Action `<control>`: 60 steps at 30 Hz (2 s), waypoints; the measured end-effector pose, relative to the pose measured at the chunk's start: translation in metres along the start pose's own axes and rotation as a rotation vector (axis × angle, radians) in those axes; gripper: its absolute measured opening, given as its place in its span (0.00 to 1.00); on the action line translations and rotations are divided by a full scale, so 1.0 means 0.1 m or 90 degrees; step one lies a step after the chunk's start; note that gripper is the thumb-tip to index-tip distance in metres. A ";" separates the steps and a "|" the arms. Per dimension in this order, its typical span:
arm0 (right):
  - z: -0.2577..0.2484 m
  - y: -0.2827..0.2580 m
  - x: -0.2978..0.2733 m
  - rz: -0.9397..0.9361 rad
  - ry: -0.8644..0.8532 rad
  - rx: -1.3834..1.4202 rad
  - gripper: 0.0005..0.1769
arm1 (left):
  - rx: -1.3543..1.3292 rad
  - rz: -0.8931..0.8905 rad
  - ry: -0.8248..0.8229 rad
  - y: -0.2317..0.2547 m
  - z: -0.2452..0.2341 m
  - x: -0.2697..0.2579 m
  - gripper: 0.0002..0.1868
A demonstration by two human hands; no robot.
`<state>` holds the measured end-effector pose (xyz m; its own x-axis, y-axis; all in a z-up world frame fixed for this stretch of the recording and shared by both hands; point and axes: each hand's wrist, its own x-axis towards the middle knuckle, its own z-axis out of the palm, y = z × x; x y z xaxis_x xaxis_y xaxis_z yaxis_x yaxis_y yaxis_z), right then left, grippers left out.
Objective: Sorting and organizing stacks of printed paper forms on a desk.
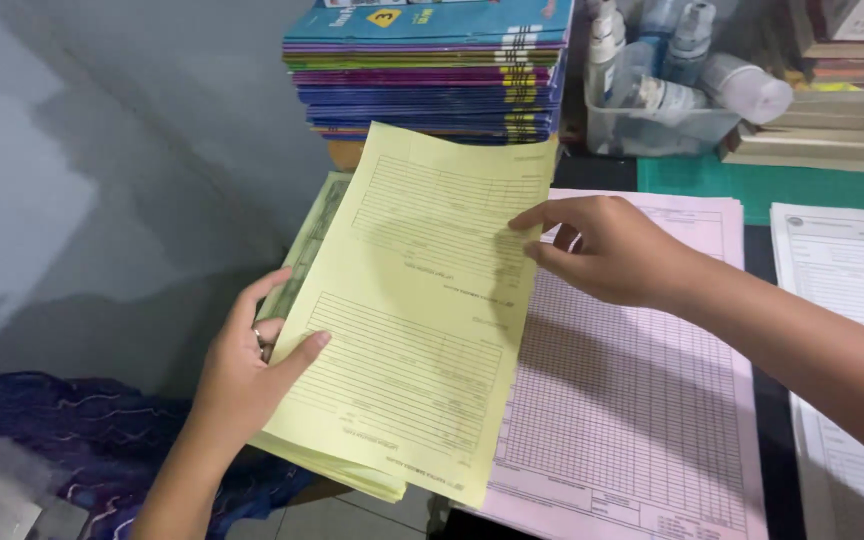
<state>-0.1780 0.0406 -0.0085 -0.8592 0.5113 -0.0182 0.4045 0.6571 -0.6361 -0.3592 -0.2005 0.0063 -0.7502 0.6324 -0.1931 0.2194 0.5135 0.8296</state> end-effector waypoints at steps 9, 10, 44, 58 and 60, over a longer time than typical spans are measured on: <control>0.34 -0.18 0.28 -0.030 -0.080 -0.004 0.15 | 0.205 -0.112 0.004 -0.12 -0.30 0.07 0.39; 0.37 -0.17 0.30 -0.031 -0.082 -0.004 0.15 | 0.204 -0.114 0.004 -0.14 -0.31 0.10 0.39; 0.38 0.29 0.64 -0.301 0.191 -0.305 0.16 | 0.108 0.396 0.149 -1.12 -0.44 0.13 0.42; 0.48 0.44 0.91 -0.494 0.329 -0.512 0.12 | -0.240 0.585 0.284 -1.52 -0.22 0.37 0.46; 0.50 0.48 0.94 -0.500 0.343 -0.491 0.11 | -0.220 0.572 0.283 -1.51 -0.23 0.36 0.46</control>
<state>-0.2550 0.0925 -0.0790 -0.7882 -0.1284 0.6019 0.0713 0.9524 0.2964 -0.4336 -0.2688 -0.1139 -0.5762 0.3930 0.7166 0.6701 -0.2748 0.6895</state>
